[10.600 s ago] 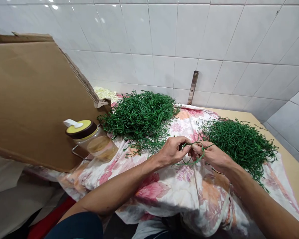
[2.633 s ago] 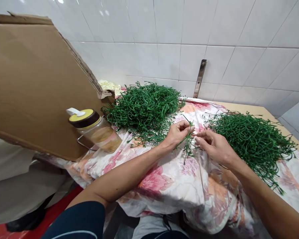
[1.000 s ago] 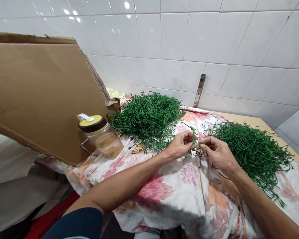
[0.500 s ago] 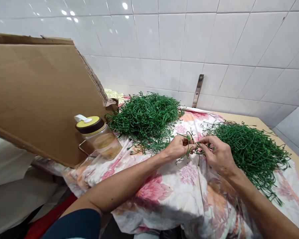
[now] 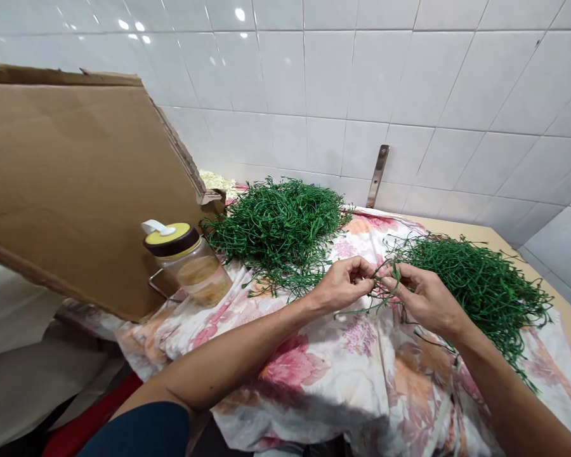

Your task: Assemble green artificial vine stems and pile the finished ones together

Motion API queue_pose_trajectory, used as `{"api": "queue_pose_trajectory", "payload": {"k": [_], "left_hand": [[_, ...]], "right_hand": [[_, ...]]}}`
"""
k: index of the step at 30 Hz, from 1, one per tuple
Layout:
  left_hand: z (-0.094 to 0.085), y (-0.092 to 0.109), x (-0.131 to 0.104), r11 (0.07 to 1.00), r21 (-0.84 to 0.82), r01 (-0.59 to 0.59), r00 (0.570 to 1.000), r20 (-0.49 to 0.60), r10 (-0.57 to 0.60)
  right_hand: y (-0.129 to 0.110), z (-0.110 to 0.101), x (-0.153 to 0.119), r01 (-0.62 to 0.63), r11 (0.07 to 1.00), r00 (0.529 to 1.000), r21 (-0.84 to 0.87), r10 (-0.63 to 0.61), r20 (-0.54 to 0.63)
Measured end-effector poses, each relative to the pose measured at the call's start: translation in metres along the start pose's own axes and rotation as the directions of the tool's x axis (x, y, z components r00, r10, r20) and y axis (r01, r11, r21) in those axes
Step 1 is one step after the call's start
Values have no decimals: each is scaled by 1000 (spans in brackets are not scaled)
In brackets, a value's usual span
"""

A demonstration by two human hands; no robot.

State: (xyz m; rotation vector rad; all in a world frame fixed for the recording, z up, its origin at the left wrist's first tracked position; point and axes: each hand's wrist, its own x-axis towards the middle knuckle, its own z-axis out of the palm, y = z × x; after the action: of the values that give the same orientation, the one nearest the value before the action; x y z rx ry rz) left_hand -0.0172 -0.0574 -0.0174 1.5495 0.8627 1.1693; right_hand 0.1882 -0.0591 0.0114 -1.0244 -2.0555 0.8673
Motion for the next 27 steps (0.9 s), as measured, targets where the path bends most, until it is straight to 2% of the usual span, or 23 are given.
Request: {"api": "queue_pose_trajectory", "payload": {"k": [3, 6, 11, 21, 27], "left_hand": [[0, -2, -1, 999, 40, 10, 1000, 3, -10], [-1, -4, -4, 995, 101, 4, 1000, -12, -3], [-1, 2, -8, 978, 204, -41, 999, -10, 44], [-2, 13, -11, 934, 348, -81, 995, -28, 97], [-1, 18, -11, 869, 478, -125, 988, -24, 155]], "right_hand": [[0, 1, 0, -55, 997, 998, 60, 53, 26], [-1, 3, 0, -91, 995, 996, 31, 91, 2], [-1, 8, 0, -49, 989, 998, -141, 43, -41], [0, 14, 2, -36, 998, 997, -49, 32, -64], [6, 22, 2, -16, 988, 991, -155, -6, -135]]}}
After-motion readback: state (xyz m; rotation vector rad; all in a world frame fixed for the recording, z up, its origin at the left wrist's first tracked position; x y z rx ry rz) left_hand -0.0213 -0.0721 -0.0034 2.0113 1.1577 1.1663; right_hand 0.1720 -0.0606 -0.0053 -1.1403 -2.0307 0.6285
